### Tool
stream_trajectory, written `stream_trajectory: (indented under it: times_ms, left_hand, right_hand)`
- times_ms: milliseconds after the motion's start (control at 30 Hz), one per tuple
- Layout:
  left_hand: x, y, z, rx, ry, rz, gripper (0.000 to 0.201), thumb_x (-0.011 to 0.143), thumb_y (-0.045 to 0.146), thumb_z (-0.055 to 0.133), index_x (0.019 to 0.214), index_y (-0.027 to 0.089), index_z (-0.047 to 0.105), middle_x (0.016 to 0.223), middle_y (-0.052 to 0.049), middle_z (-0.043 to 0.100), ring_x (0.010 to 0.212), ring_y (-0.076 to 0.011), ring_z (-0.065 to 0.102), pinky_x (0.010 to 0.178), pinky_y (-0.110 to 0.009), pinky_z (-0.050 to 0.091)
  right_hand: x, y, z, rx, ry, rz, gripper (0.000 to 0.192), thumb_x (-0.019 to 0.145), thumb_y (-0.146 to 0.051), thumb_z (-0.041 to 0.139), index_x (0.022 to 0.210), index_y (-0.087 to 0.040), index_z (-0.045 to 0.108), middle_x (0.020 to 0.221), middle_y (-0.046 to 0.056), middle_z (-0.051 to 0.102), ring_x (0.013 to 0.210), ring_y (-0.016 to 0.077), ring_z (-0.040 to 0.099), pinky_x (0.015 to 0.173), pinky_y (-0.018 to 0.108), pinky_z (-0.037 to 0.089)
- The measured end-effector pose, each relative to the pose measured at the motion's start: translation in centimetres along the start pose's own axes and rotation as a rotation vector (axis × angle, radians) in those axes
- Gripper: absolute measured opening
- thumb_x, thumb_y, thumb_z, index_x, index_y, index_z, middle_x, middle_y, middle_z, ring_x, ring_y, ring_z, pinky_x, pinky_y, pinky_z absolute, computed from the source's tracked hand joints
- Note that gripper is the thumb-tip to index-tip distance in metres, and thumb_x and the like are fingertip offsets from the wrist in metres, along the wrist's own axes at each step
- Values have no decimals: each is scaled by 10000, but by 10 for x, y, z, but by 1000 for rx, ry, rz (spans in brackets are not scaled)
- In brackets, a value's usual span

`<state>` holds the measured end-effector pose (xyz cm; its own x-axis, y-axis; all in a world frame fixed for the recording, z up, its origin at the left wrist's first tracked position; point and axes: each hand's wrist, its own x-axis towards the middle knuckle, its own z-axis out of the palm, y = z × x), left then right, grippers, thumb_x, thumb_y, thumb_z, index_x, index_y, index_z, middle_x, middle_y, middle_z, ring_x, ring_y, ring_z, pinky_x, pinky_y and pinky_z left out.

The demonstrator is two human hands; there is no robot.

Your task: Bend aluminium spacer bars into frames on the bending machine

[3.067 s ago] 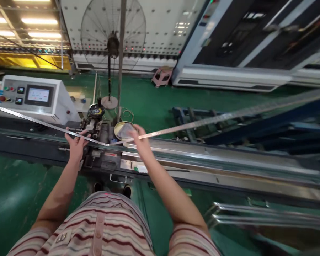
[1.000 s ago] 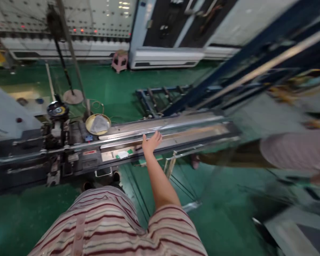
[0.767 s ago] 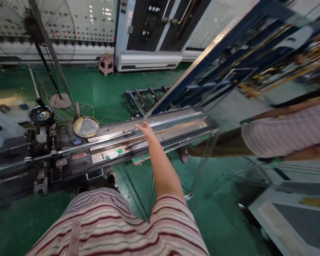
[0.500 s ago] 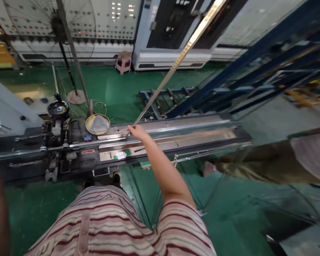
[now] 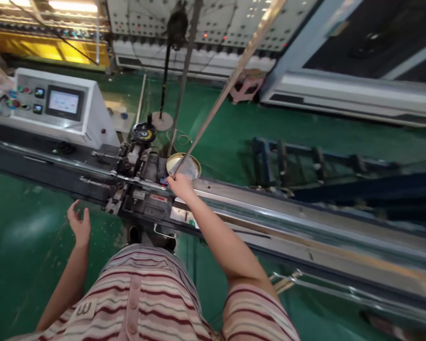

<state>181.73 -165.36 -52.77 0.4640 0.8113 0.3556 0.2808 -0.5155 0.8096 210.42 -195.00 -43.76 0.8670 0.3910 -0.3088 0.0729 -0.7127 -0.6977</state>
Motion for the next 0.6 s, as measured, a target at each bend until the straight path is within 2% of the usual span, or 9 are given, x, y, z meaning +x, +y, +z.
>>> stream_trajectory:
  times_ms: [200,400,500,600]
  left_hand:
    - [49,-64,-65,30,20,-10,372,915,333,573,1269,221,598,1313,-120,582,1247,-240,532,1029,-400,464]
    - [105,-118,-121,58,-2,21,332,925,315,569,1238,222,625,1296,-113,597,1260,-239,532,1115,-440,406]
    - [141,-135,-139,63,-15,60,331,927,309,575,1244,230,627,1308,-110,598,1274,-239,526,1148,-456,377]
    - [179,-147,-141,12,-64,53,377,910,313,609,1280,239,607,1356,-117,579,1309,-253,508,1148,-473,382]
  right_hand:
    - [23,-112,101,-115,-53,-121,326,899,-244,471,927,-168,787,796,50,739,823,179,691,797,233,480]
    - [57,-213,201,-105,-70,-158,323,898,-259,481,930,-169,789,791,55,734,811,177,690,819,240,480]
    - [77,-258,249,-46,-74,-162,327,903,-262,477,936,-163,787,827,55,739,811,172,696,846,250,495]
    - [94,-291,287,43,-63,-164,326,894,-256,475,938,-170,786,852,48,742,844,172,701,862,253,513]
